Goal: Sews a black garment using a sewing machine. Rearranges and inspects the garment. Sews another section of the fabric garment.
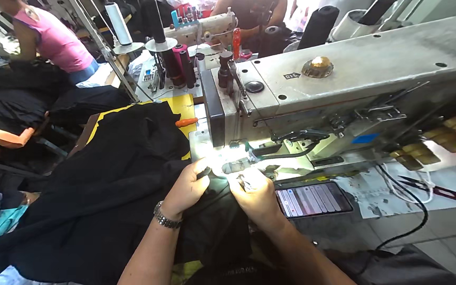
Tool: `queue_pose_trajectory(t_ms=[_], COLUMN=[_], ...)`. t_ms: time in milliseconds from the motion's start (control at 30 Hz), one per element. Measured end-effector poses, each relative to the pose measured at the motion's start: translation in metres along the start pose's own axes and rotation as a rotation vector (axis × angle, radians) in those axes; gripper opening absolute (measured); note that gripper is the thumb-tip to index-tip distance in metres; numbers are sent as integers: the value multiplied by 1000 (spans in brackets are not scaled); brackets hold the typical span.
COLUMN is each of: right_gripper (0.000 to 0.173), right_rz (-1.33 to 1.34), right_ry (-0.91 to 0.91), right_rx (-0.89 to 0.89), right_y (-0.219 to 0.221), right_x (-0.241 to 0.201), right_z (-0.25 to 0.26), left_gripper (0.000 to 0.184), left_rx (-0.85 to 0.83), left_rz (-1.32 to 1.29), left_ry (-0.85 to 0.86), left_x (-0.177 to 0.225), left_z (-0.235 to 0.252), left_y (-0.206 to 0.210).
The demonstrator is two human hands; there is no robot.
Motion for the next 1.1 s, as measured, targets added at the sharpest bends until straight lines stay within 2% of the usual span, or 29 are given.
queue_pose_trajectory(t_ms=[633,833,900,1000,1100], right_gripper=[23,17,14,22,20], right_rz=[-39,102,32,-106,-134], right_ry=[-38,3,-10,5,-26], right_rx=[-6,44,77,10,4], right_y=[2,-8,-14,-17,-16], right_x=[0,6,10,18,22], right_z=[-1,2,5,4,-2], left_gripper=[39,32,35,37,36], left_rx=[18,32,36,51,74], left_rz=[-18,-27,-41,-55,-84], left_ry=[-42,-16,-14,-34,-56], left_x=[1,-3,-3,-3,-3], left_z=[1,0,0,0,-1], left_y=[1,1,0,0,-1])
Point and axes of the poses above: each hand's wrist, its own z-axis towards the middle knuckle, its own y-axis out of the palm, x = y × z, the point moved 4 cm from there along z, towards the middle knuckle, and after that the axes turned 6 degrees about y, right-handed, at the moved point
